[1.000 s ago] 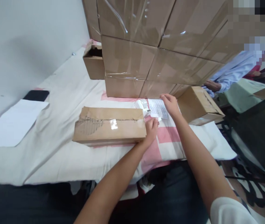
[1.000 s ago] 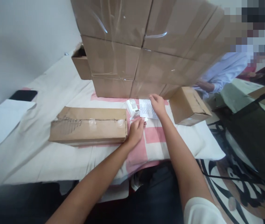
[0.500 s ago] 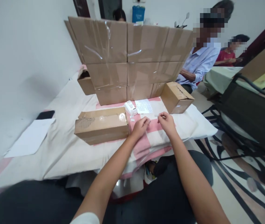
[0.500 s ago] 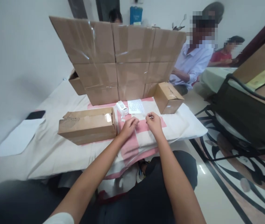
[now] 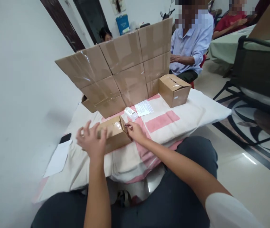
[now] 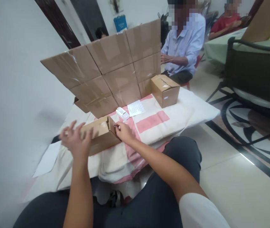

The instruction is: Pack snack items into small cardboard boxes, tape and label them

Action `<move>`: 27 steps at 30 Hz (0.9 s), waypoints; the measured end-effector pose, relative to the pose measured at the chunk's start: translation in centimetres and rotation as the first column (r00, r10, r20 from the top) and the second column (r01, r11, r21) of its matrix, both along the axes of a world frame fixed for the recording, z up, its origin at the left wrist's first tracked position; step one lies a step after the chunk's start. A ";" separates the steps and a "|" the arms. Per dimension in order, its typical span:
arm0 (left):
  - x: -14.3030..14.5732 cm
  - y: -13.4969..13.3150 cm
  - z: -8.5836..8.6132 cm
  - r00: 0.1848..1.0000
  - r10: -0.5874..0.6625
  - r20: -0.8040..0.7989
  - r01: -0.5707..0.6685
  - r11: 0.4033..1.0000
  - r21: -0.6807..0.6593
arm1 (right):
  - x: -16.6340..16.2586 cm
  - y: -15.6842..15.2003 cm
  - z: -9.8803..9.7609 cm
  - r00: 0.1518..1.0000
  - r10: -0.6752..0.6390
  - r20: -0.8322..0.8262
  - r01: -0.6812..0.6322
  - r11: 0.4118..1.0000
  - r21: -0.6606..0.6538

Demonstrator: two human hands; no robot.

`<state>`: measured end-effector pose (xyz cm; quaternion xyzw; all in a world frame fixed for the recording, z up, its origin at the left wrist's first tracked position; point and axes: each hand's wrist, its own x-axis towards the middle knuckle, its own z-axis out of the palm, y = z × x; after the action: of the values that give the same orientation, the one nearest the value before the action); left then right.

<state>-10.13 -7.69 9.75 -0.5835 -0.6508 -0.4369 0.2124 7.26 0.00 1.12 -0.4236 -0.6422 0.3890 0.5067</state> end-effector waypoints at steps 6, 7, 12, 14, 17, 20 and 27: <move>0.2 1.1 -1.8 0.996 0.053 -0.064 -0.066 0.974 -0.217 | 3.5 -2.9 0.6 0.964 0.256 0.071 -0.255 0.967 -0.015; 0.1 1.0 -2.1 0.997 0.038 -0.063 -0.051 0.977 -0.209 | 4.3 -3.3 0.8 0.958 0.276 0.082 -0.276 0.961 -0.017; -0.6 0.4 -2.1 1.000 -0.028 0.005 0.028 0.976 -0.215 | 5.5 -3.0 1.5 0.922 0.355 0.155 -0.354 0.935 -0.032; -0.8 0.2 -2.0 0.999 -0.046 0.027 0.050 0.973 -0.224 | 4.3 -1.8 1.7 0.883 0.434 0.178 -0.435 0.900 -0.037; -1.4 -0.1 -2.5 0.998 -0.067 0.013 0.068 0.974 -0.218 | 1.9 0.3 2.1 0.839 0.512 0.187 -0.523 0.852 0.014; -2.5 -0.3 -4.4 0.992 -0.124 0.009 0.124 0.992 -0.014 | 0.5 1.4 3.0 0.825 0.500 0.262 -0.520 0.854 0.008; -3.9 0.4 -9.9 0.963 -0.196 0.182 0.128 0.935 0.329 | 7.2 -0.7 5.2 0.959 0.038 0.282 -0.110 0.964 0.244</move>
<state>-13.98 -7.26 -0.11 -0.5440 -0.5412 -0.6109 0.1951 14.51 -0.74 6.28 -0.3797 -0.7667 0.2588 0.4483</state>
